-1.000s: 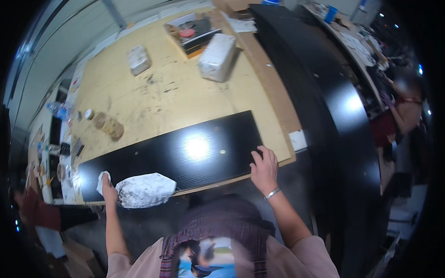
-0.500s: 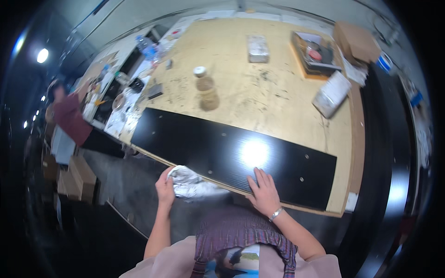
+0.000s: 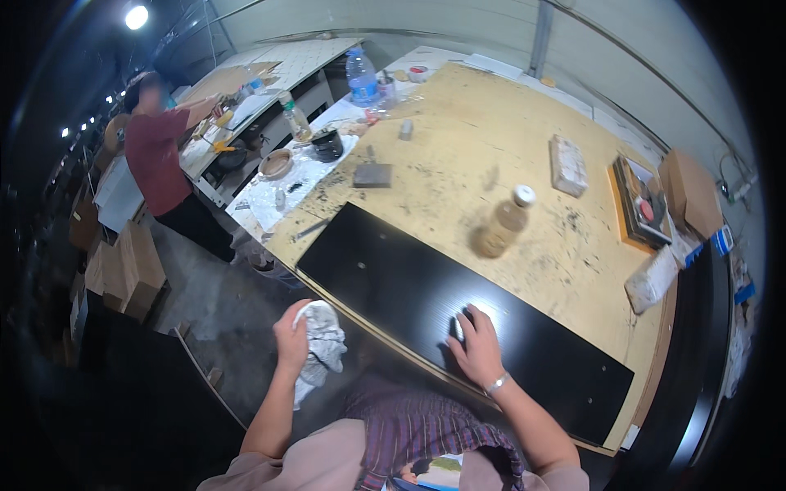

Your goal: The person wipes a long black wooden panel with a white cloth, repeatedly applying liquid from a bottle and spreading it across the surface. The person flips the panel to clean both sides and continues wiping until the end of the clip.

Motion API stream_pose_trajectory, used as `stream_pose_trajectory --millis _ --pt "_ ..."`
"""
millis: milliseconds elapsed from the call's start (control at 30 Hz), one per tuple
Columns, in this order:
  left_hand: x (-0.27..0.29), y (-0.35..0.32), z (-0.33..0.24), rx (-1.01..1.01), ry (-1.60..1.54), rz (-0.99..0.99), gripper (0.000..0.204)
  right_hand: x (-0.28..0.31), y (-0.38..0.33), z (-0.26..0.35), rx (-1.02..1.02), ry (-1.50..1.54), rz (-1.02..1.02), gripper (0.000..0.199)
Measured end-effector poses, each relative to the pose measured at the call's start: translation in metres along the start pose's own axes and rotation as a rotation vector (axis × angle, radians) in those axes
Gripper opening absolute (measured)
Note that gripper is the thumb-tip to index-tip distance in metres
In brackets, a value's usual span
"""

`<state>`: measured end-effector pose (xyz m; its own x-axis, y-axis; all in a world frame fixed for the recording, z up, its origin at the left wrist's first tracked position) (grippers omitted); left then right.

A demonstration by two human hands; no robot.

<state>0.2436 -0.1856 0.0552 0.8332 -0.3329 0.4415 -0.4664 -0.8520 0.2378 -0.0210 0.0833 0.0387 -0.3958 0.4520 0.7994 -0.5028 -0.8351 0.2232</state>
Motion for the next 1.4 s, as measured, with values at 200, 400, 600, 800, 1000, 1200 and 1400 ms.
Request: stream_pose_trajectory --millis 200,400,600,800,1000,1200,1400 --pt "-0.018 0.081 0.015 -0.277 0.110 0.246 0.035 -0.113 0.243 0.111 0.084 0.125 0.075 0.033" --pt "-0.060 0.116 0.062 -0.417 0.181 0.409 0.034 -0.245 0.411 0.200 0.015 0.198 0.112 0.026" --pt "-0.062 0.115 0.082 -0.433 0.108 0.519 0.018 -0.309 0.456 0.247 -0.121 -0.023 0.231 0.039" --pt "-0.052 0.124 0.072 -0.393 -0.033 0.532 0.015 -0.327 0.469 0.227 -0.160 -0.031 0.298 0.037" --pt "-0.061 0.119 0.082 -0.473 -0.048 0.501 0.039 -0.287 0.438 0.209 -0.671 1.524 0.524 0.023" --pt "-0.037 0.126 0.077 -0.441 -0.213 0.442 0.036 -0.224 0.395 0.166 -0.601 1.519 0.431 0.028" --pt "0.064 0.103 0.093 -0.226 -0.162 0.307 0.021 -0.162 0.334 0.156 -0.177 0.456 0.169 0.032"
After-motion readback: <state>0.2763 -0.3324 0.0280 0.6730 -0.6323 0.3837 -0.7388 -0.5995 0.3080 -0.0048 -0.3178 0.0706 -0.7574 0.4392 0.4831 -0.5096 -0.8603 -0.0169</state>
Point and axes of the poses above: each hand's wrist, its own y-axis towards the middle knuckle, its own x-axis out of the back of the hand, z = x × y, the point moved 3 cm from there along y, towards the middle knuckle
